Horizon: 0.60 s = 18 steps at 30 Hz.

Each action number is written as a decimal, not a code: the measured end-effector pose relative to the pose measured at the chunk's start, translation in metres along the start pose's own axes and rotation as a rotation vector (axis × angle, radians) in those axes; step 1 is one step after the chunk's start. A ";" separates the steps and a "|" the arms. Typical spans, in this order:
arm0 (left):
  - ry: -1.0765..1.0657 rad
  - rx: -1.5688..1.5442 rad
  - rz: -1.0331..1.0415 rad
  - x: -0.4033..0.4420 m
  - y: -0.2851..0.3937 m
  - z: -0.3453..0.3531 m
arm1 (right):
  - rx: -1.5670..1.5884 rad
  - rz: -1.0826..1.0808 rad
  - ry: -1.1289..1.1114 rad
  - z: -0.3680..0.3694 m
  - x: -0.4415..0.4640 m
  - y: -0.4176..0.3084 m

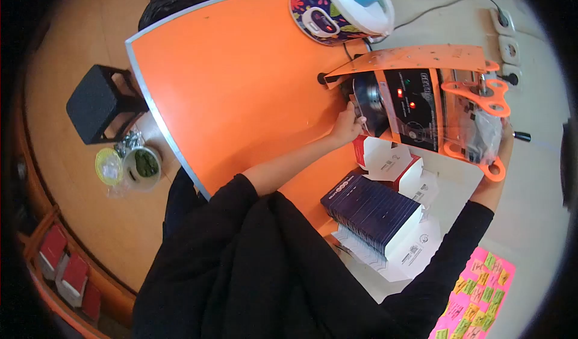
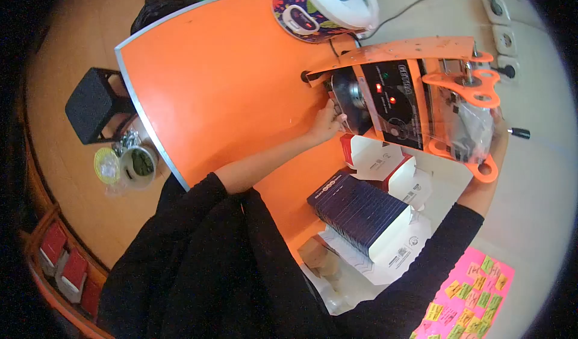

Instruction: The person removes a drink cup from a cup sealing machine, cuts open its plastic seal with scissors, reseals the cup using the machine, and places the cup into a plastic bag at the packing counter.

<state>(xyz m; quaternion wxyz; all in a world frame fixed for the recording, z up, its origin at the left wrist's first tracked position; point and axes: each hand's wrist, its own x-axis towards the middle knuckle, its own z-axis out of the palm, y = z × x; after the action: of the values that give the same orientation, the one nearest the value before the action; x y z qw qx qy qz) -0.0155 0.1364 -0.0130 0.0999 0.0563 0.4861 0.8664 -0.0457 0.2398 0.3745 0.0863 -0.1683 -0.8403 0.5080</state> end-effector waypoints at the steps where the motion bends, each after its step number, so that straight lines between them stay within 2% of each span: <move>1: -0.021 0.008 0.006 0.004 -0.005 0.002 | 0.010 -0.006 0.020 0.003 -0.003 -0.001; 4: -0.037 0.037 -0.018 0.015 -0.012 0.007 | 0.102 0.035 -0.068 0.011 -0.009 -0.005; 7: -0.033 -0.055 0.005 0.021 -0.010 0.012 | 0.174 0.052 -0.029 0.021 -0.013 -0.008; 8: -0.023 -0.057 -0.013 0.022 -0.011 0.013 | 0.208 0.072 0.044 0.029 -0.020 -0.011; 18: -0.077 -0.176 -0.013 0.033 -0.029 0.015 | 0.190 -0.017 -0.114 0.003 0.004 0.001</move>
<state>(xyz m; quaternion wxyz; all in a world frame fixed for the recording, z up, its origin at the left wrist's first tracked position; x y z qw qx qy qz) -0.0411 0.1710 -0.0302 0.1288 0.0772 0.4044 0.9022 -0.0500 0.2390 0.3716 0.0582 -0.1230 -0.7932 0.5935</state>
